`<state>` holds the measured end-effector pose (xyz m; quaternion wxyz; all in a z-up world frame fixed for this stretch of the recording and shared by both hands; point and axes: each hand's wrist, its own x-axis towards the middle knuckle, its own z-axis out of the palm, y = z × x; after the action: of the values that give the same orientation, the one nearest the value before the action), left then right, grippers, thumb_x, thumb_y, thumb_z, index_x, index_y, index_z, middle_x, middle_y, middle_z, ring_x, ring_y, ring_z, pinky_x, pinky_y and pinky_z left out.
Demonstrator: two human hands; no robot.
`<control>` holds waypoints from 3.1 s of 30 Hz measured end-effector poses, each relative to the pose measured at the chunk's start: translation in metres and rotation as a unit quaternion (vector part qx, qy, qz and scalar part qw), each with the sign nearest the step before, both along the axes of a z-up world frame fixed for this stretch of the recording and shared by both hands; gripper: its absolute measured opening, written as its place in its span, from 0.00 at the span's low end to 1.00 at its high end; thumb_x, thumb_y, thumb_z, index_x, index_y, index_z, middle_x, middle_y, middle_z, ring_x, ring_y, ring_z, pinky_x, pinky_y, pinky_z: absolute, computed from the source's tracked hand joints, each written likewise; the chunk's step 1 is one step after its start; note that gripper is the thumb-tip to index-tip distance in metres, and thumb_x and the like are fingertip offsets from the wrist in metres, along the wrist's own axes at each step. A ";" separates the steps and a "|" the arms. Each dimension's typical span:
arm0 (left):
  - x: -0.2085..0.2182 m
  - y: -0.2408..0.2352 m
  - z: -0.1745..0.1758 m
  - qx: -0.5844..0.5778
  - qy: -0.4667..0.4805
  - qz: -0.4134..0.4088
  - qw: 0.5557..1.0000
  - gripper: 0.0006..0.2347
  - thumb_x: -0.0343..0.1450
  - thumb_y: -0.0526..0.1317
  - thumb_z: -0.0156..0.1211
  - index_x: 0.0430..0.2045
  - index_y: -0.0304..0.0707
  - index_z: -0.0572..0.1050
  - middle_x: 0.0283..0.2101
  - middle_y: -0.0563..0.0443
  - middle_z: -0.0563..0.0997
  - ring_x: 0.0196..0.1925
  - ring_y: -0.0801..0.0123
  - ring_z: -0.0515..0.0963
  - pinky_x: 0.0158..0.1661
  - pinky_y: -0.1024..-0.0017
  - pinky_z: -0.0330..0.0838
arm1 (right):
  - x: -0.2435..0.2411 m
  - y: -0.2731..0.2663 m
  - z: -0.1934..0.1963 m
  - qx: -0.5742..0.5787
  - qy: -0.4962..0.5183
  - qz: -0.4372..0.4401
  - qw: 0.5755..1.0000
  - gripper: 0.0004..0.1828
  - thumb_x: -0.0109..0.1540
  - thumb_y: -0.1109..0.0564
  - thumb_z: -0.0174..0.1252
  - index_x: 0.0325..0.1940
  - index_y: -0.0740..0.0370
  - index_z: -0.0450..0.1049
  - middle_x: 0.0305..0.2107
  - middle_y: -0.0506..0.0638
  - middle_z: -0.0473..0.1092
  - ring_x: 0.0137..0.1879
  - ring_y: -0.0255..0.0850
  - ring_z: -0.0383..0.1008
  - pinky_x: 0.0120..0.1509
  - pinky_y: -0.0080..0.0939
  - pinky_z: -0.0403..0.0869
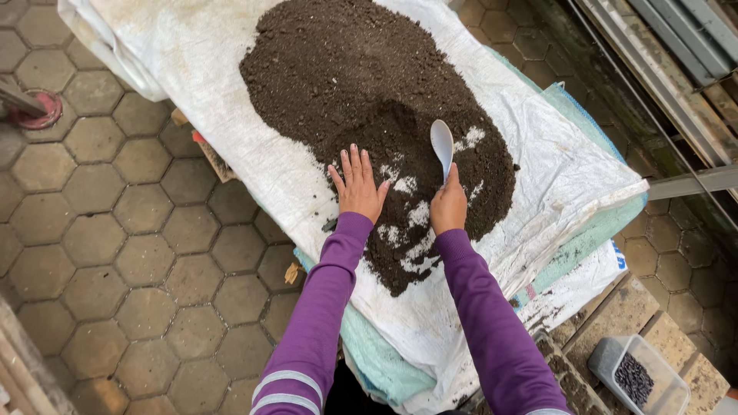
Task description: The person scoops soil from a large sack and fills the cells of a seedling tray using a white plastic scoop. They repeatedly transfer soil into each compartment, leveling the surface with their hand as they progress across the tray.
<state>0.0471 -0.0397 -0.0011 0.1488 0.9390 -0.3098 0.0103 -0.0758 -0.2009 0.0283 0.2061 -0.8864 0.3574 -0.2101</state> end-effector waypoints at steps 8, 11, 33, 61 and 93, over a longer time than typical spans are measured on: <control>0.052 -0.042 -0.015 -0.027 -0.012 0.002 1.000 0.36 0.77 0.58 0.43 0.74 0.28 0.46 0.78 0.33 0.41 0.80 0.45 0.38 0.72 0.39 0.30 | 0.057 -0.003 -0.007 0.132 0.130 -0.057 0.981 0.30 0.68 0.64 0.43 0.76 0.65 0.56 0.39 0.64 0.75 0.38 0.56 0.80 0.41 0.52 0.78; 0.056 -0.052 -0.025 -0.061 0.008 -0.017 0.998 0.35 0.77 0.56 0.44 0.73 0.27 0.47 0.77 0.31 0.45 0.80 0.43 0.41 0.72 0.40 0.30 | 0.077 -0.002 -0.054 0.099 0.065 0.010 0.993 0.29 0.64 0.66 0.49 0.71 0.66 0.64 0.35 0.63 0.76 0.36 0.50 0.78 0.39 0.47 0.75; 0.009 -0.054 -0.010 -0.287 0.106 -0.052 0.951 0.25 0.81 0.48 0.36 0.73 0.33 0.53 0.78 0.38 0.49 0.80 0.44 0.46 0.74 0.46 0.34 | -0.019 0.038 0.041 0.660 -0.094 -0.017 0.745 0.30 0.65 0.64 0.44 0.73 0.57 0.67 0.19 0.42 0.63 0.18 0.28 0.57 0.17 0.31 0.58; -0.315 -0.063 0.076 -0.287 0.109 -0.290 0.907 0.29 0.81 0.48 0.40 0.75 0.28 0.47 0.79 0.34 0.49 0.81 0.37 0.42 0.74 0.39 0.29 | -0.340 0.084 0.130 0.613 -0.163 -0.149 0.759 0.33 0.64 0.63 0.45 0.76 0.51 0.63 0.22 0.41 0.65 0.20 0.27 0.59 0.21 0.30 0.60; -0.844 -0.023 0.066 -0.217 0.227 -0.460 0.830 0.31 0.79 0.45 0.45 0.74 0.24 0.45 0.78 0.30 0.46 0.81 0.37 0.40 0.73 0.41 0.29 | -0.861 0.172 0.116 0.579 -0.260 -0.320 0.704 0.34 0.64 0.64 0.45 0.76 0.50 0.62 0.21 0.42 0.65 0.19 0.27 0.56 0.19 0.29 0.59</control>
<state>-0.7969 -0.0632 0.0647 0.4024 0.6070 -0.6535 -0.2063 -0.9365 -0.0285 0.1439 0.6837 -0.3357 0.6030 -0.2373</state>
